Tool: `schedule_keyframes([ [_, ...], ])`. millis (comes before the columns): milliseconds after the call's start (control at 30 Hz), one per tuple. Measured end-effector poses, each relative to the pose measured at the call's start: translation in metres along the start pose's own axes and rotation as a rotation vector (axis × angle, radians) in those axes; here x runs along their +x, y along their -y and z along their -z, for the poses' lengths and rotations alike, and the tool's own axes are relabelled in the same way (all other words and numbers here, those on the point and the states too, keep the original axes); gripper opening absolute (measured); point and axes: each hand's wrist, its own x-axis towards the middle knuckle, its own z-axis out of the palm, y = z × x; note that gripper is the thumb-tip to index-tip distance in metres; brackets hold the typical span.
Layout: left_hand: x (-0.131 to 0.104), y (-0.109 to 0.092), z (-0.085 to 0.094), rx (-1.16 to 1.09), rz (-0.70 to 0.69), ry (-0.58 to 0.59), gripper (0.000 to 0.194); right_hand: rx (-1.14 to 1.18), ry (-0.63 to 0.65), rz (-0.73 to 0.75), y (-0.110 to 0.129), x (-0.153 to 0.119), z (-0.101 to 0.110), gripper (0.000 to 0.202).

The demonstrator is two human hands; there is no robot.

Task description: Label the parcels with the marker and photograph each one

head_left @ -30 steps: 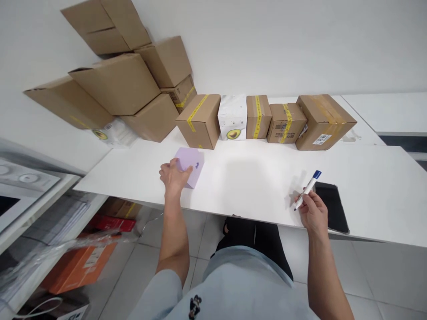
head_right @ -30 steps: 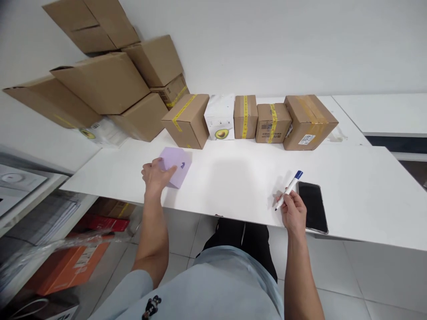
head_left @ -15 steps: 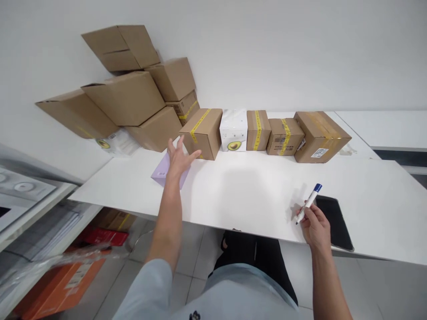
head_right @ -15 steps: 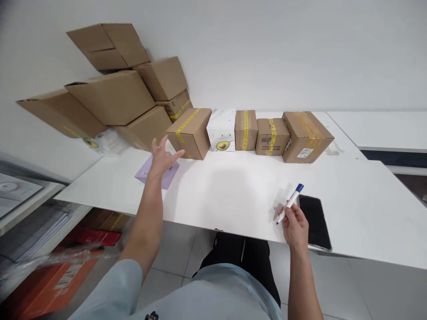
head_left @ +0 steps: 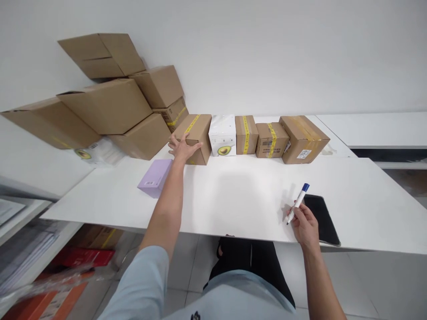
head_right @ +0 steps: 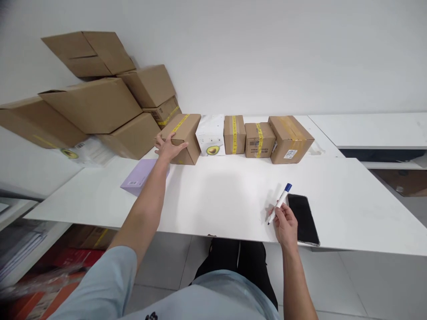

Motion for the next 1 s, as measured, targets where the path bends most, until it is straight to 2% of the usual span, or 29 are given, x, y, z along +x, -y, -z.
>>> schedule_keyframes([
  [167, -0.012, -0.012, -0.005, 0.022, 0.047, -0.112, 0.078, 0.011, 0.005, 0.017, -0.001, 0.000, 0.000, 0.046],
  [300, -0.040, -0.021, 0.000, 0.005, 0.083, -0.199, 0.075, 0.015, 0.016, 0.019, -0.001, 0.001, 0.001, 0.046],
  [400, -0.083, -0.025, 0.007, 0.046, 0.075, -0.229, 0.074, 0.001, 0.018, 0.027, 0.001, 0.000, 0.000, 0.044],
  [533, -0.161, -0.027, 0.016, 0.084, 0.106, -0.255, 0.077, -0.002, 0.005, 0.029, 0.003, 0.000, -0.001, 0.042],
  [633, -0.221, -0.026, 0.023, 0.115, 0.125, -0.245, 0.079, -0.011, 0.018, 0.048, 0.004, 0.000, -0.002, 0.039],
  [733, -0.262, -0.016, 0.031, 0.097, 0.029, -0.167, 0.084, -0.028, 0.022, 0.068, 0.007, -0.002, -0.003, 0.031],
  [800, -0.272, -0.004, 0.036, 0.013, -0.030, -0.155, 0.086, -0.042, 0.027, 0.063, 0.010, -0.005, -0.007, 0.025],
  [900, -0.261, 0.018, 0.040, -0.226, -0.074, -0.201, 0.075, -0.050, 0.105, 0.057, 0.013, -0.010, -0.024, 0.019],
  [933, -0.254, 0.024, 0.039, -0.320, -0.082, -0.189, 0.071, -0.053, 0.150, 0.061, 0.015, -0.011, -0.033, 0.018],
  [1000, -0.241, 0.032, 0.034, -0.500, -0.050, -0.080, 0.066, -0.072, 0.230, 0.079, 0.017, -0.010, -0.055, 0.016],
])
